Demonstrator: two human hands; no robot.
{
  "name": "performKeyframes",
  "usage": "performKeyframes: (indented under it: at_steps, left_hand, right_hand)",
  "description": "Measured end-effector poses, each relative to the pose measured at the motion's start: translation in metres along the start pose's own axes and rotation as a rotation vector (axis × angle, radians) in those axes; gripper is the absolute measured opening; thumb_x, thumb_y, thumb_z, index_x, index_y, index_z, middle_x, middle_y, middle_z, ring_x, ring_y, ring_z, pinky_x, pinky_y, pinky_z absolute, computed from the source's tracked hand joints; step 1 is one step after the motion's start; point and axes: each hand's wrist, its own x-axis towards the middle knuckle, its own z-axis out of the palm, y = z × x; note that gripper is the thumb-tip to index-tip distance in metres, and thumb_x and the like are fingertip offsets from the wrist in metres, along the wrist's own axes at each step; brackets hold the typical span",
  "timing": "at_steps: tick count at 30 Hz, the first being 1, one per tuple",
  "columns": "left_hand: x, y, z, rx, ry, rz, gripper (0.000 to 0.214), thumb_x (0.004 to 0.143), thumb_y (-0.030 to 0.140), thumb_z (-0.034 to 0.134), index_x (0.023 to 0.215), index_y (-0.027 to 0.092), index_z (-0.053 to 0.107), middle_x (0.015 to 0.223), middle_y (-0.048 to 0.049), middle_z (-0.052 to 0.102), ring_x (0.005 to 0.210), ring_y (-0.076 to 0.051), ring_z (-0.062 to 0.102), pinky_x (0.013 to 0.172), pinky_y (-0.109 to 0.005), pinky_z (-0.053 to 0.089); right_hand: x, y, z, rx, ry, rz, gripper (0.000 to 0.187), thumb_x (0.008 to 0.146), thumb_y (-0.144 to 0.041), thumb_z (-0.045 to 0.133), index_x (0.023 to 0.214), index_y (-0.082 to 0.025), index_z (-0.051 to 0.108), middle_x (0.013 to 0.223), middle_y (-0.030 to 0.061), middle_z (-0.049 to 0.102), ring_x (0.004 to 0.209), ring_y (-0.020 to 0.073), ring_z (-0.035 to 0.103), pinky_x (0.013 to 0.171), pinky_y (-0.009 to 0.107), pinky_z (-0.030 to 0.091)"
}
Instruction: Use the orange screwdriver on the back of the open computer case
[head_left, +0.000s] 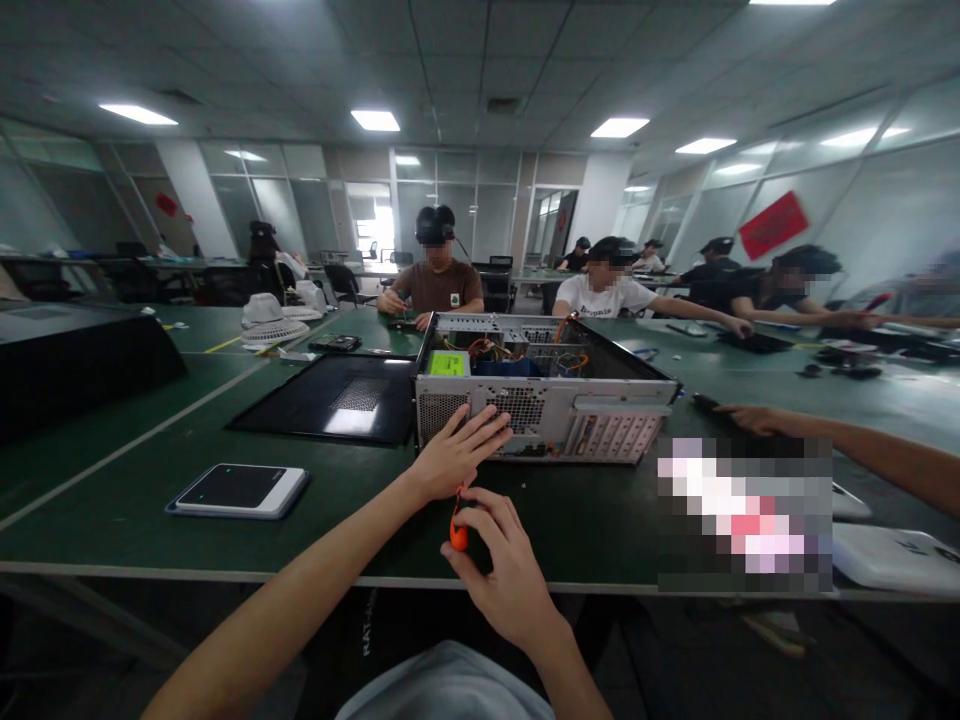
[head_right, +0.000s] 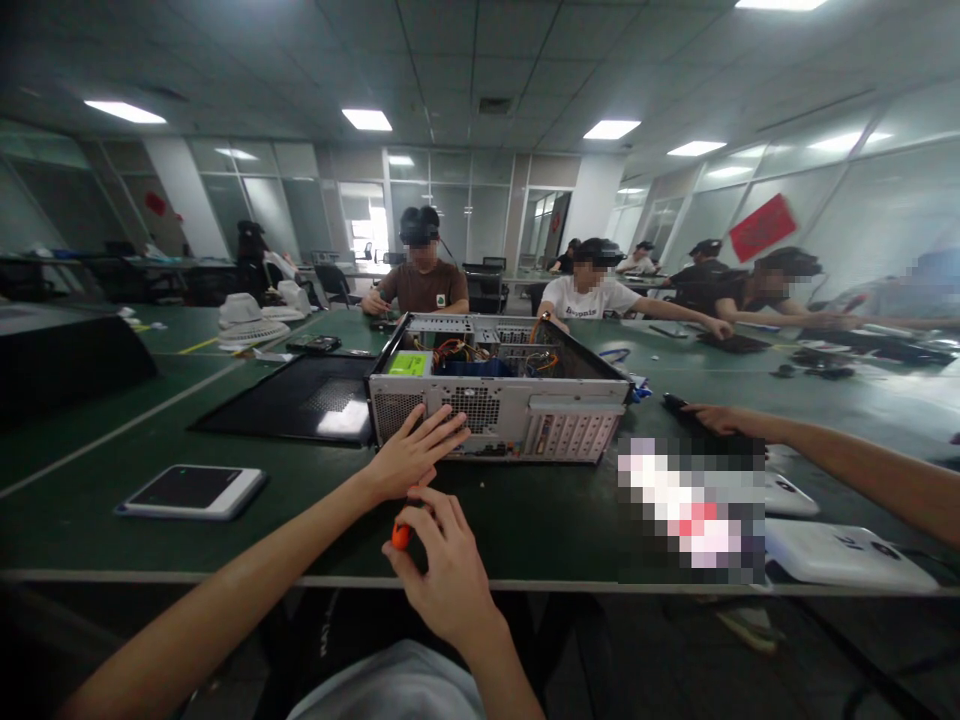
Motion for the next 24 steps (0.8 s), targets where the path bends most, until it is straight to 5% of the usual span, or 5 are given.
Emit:
performKeyframes:
  at_steps: [7, 13, 18, 24]
  left_hand:
    - [-0.0003, -0.0009, 0.0038, 0.009, 0.02, 0.003, 0.095, 0.082, 0.021, 0.069, 0.165, 0.019, 0.022, 0.173, -0.0078, 0.015, 0.161, -0.027, -0.001, 0.131, -0.053, 0.004]
    - [0.0001, -0.0005, -0.0013, -0.012, -0.005, 0.006, 0.093, 0.083, 0.021, 0.069, 0.164, 0.018, 0.024, 0.173, -0.0083, 0.016, 0.161, -0.026, 0.0, 0.131, -0.053, 0.004]
    - [0.0001, -0.0006, -0.0026, -0.026, -0.016, 0.004, 0.097, 0.082, 0.021, 0.072, 0.165, 0.019, 0.022, 0.172, -0.0104, 0.018, 0.161, -0.029, 0.005, 0.131, -0.054, 0.007]
    - [0.0, -0.0014, 0.0024, -0.015, -0.015, -0.006, 0.097, 0.081, 0.02, 0.073, 0.164, 0.02, 0.024, 0.173, -0.0084, 0.018, 0.161, -0.027, 0.005, 0.131, -0.054, 0.007]
  right_hand:
    - [0.0008, -0.005, -0.0071, -0.016, -0.202, 0.06, 0.03, 0.101, -0.02, 0.055, 0.128, -0.028, 0.061, 0.142, 0.0094, 0.059, 0.128, 0.024, 0.061, 0.109, 0.044, 0.052]
    - [-0.0001, -0.0048, -0.0056, -0.035, -0.159, 0.085, 0.019, 0.095, -0.027, 0.066, 0.114, -0.027, 0.069, 0.138, 0.0107, 0.056, 0.121, 0.0261, 0.064, 0.104, 0.045, 0.056]
    - [-0.0011, 0.0017, -0.0024, 0.054, -0.086, 0.064, 0.025, 0.098, -0.021, 0.062, 0.121, -0.025, 0.055, 0.13, 0.0108, 0.062, 0.124, 0.0245, 0.062, 0.107, 0.045, 0.053]
    - [0.0026, -0.0028, -0.0077, 0.051, -0.206, 0.082, 0.022, 0.102, -0.022, 0.054, 0.123, -0.026, 0.054, 0.144, 0.01, 0.058, 0.134, 0.0243, 0.057, 0.113, 0.048, 0.047]
